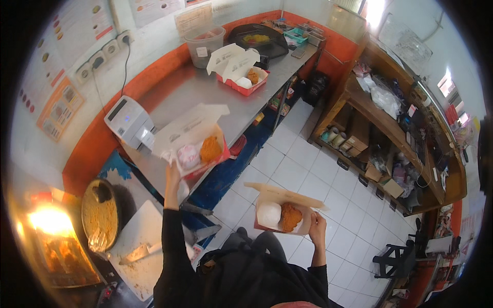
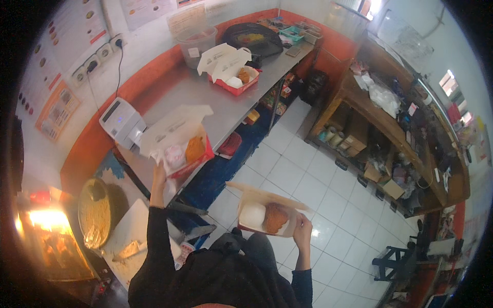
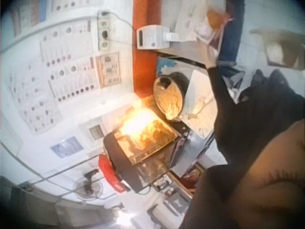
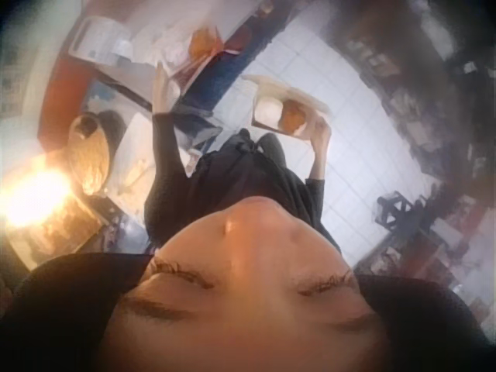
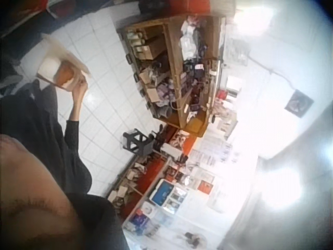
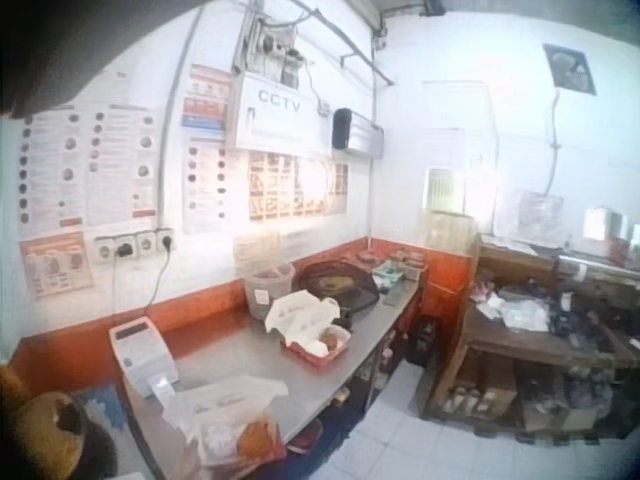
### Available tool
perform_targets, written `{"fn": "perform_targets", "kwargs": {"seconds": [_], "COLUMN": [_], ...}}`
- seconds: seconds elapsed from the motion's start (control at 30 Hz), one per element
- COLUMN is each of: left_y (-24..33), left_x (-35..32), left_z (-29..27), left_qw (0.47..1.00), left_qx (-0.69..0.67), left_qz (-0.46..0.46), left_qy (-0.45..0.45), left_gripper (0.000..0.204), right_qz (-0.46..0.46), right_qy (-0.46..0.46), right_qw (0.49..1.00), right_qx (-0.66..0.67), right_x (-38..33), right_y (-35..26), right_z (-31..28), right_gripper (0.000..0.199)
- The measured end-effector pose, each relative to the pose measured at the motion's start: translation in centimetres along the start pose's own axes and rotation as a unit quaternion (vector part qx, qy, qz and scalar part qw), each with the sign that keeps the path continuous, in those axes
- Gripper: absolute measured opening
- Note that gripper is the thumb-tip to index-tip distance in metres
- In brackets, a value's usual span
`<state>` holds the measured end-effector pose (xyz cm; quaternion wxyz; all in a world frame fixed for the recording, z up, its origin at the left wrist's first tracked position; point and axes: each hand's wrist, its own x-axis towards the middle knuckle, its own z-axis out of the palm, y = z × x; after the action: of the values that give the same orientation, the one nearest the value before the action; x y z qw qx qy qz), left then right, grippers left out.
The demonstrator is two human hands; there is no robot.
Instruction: The person assembles food orders by placing rice balls and fried chicken into takeaway boxes, then adds pickles and sauces. The person closes the boxes and places them on the counter.
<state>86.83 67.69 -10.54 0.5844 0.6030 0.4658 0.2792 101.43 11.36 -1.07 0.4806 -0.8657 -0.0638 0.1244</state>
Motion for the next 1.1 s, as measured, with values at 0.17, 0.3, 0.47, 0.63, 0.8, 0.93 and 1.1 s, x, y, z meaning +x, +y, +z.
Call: {"fn": "perform_targets", "kwargs": {"seconds": [0.17, 0.3, 0.47, 0.63, 0.8, 0.93, 1.1], "left_y": [2.7, 2.7, 4.8, 5.7, 9.3, 19.6, 31.4], "left_x": [16.2, 21.4, 28.9, 24.8, 15.3, 11.2, 14.7], "left_z": [13.2, 26.1, 22.4, 16.3, 13.7, 24.9, 42.2], "left_qw": [0.910, 0.927, 0.973, 0.989, 0.921, 0.950, 0.975], "left_qx": [0.223, 0.311, 0.072, 0.082, 0.212, 0.050, 0.088], "left_qz": [0.247, 0.069, -0.106, 0.082, 0.018, 0.052, 0.111], "left_qy": [0.247, 0.198, 0.192, 0.090, 0.327, 0.305, 0.171], "left_gripper": [0.047, 0.040, 0.046, 0.055, 0.046, 0.042, 0.039], "right_qz": [-0.087, -0.066, -0.155, -0.313, -0.302, -0.221, -0.281], "right_qy": [-0.036, -0.075, -0.205, -0.196, -0.290, -0.385, -0.147], "right_qw": [0.994, 0.995, 0.966, 0.928, 0.903, 0.895, 0.945], "right_qx": [0.053, 0.023, -0.003, 0.051, 0.092, 0.048, 0.081], "right_x": [16.1, 29.2, 43.7, 53.1, 53.9, 61.6, 79.2], "right_y": [-1.5, -3.1, -11.2, -17.8, -23.0, -23.7, -22.5], "right_z": [2.9, 5.0, 16.3, 27.7, 28.3, 21.0, 21.4], "right_gripper": [0.030, 0.028, 0.027, 0.027, 0.022, 0.022, 0.042]}}
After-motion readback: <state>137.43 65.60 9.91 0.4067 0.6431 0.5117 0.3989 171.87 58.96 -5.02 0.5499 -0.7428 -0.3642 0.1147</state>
